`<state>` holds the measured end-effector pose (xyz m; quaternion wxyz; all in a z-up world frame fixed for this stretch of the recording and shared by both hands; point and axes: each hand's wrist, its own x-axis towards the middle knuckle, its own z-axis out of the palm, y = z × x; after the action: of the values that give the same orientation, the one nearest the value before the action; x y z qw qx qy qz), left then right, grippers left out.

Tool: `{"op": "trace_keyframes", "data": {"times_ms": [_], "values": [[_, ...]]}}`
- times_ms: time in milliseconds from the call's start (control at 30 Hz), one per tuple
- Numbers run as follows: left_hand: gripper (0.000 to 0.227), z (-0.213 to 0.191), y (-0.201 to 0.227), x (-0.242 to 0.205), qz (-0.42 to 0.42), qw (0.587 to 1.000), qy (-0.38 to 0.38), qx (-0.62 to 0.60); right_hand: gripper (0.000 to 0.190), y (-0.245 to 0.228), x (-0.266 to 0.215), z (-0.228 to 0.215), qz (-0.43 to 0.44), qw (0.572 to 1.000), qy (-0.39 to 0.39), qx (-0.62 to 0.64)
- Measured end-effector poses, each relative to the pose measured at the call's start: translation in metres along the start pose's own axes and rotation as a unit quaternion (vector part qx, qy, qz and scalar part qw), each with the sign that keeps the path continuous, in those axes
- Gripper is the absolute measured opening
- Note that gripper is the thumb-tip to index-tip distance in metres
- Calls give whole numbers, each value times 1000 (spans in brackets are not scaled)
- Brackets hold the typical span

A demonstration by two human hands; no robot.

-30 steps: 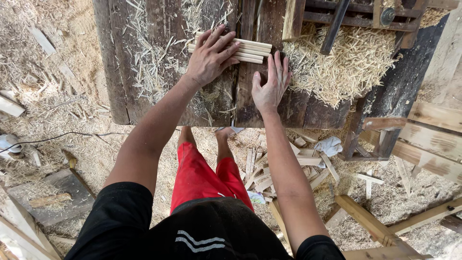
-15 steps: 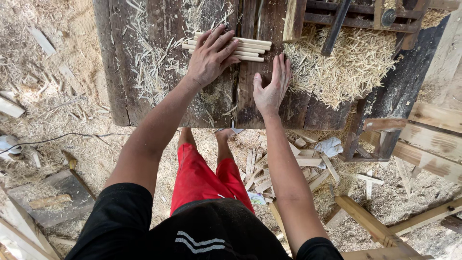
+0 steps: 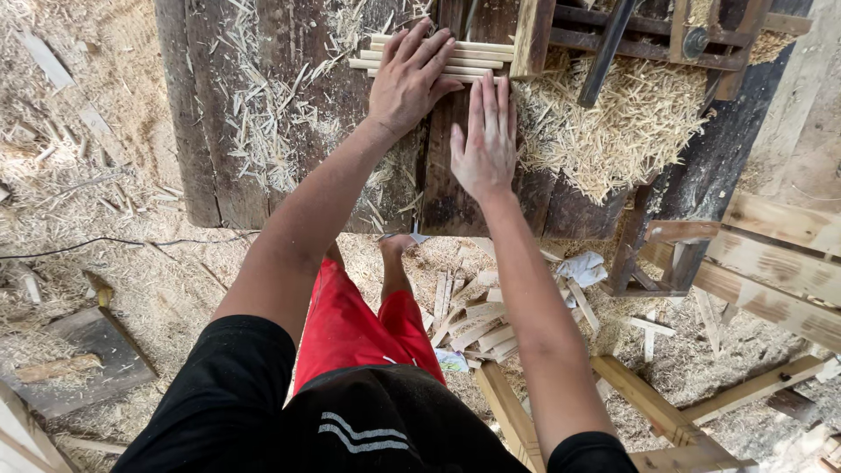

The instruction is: The person picks up thin wooden sticks from the ground and feeds them into a woodworking machine. They align the sticks against a guide and push them through while wood shavings accumulate on the table.

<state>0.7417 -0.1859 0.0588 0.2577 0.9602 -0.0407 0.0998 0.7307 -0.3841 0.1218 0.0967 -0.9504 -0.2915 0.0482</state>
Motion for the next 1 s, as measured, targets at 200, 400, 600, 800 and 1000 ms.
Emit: {"op": "trace_keyframes", "data": {"times_ms": [200, 400, 600, 800, 1000], "values": [[76, -7, -7, 7, -5, 998, -51, -22, 76, 12, 30, 21, -35, 996, -43, -77], [67, -26, -37, -1, 67, 994, -42, 72, 73, 19, 31, 12, -20, 993, -48, -103], [57, -35, -38, -14, 40, 997, -58, 30, 78, 8, 21, 6, 47, 992, -69, -97], [56, -39, -34, -6, 31, 998, -59, 21, 82, -2, 31, 18, 50, 993, -67, -78], [52, -27, -28, -2, 44, 997, -55, 3, 82, 6, 18, -3, 73, 992, -88, -57]]}}
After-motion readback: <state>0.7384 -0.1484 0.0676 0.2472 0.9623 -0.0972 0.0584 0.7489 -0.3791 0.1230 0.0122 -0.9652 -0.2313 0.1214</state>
